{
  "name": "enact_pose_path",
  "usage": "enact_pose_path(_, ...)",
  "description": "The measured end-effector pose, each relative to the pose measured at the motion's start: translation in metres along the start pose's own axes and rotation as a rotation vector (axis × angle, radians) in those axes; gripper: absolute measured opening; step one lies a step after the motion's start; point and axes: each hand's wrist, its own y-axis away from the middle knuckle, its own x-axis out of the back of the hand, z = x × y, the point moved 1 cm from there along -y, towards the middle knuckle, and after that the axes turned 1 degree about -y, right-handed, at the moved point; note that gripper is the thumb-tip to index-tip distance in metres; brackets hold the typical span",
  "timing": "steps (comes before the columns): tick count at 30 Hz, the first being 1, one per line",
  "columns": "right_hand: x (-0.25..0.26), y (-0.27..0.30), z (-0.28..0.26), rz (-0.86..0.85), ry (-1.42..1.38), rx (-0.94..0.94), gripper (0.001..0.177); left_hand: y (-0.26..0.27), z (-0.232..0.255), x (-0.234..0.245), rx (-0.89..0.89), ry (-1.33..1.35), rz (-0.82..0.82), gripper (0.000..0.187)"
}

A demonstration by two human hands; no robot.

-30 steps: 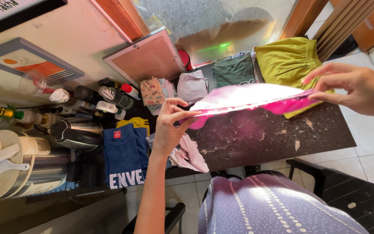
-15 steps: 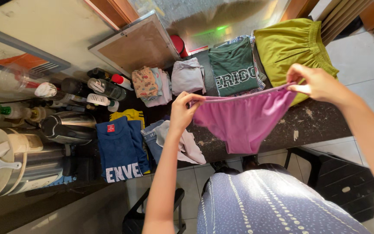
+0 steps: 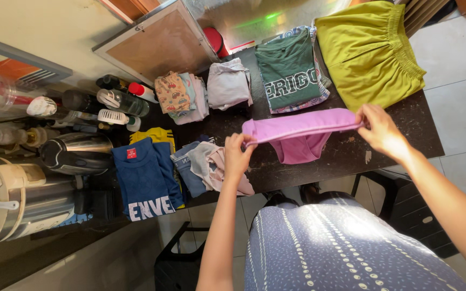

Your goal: The person takes several laundry items from a hanger and folds them by hand on a table, handling multiple pairs of underwear and a white cloth before placing them in a stack.

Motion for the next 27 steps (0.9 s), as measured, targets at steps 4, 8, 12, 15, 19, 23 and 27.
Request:
enact_pose_path(4, -0.026, 0.041, 0.005, -0.022, 0.005, -0.090, 0.024, 0.041, -0.014, -0.009, 0.063, -0.029, -0.043, 0.012)
enact_pose_path(8, -0.052, 0.057, 0.016, -0.095, 0.159, 0.038, 0.025, 0.067, -0.026, -0.028, 0.103, -0.139, -0.100, 0.014)
enact_pose_path(12, -0.053, 0.056, 0.011, -0.250, 0.275, -0.067, 0.038, 0.068, -0.018, -0.031, 0.247, -0.325, -0.246, 0.031)
enact_pose_path(15, -0.047, 0.049, -0.004, -0.352, 0.409, -0.133, 0.055, 0.062, 0.000, -0.033, 0.226, -0.442, -0.237, 0.060)
enact_pose_path(19, -0.058, 0.036, -0.028, -0.318, 0.437, 0.039, 0.075, 0.059, 0.017, -0.061, 0.027, -0.390, -0.217, 0.062)
enact_pose_path(23, -0.084, 0.032, -0.049, -0.176, 0.500, 0.310, 0.079, 0.056, 0.027, -0.102, -0.217, -0.389, -0.141, 0.080)
enact_pose_path(27, -0.106, 0.024, -0.043, -0.252, 0.435, 0.153, 0.063, 0.060, 0.017, -0.136, -0.115, -0.496, -0.236, 0.077)
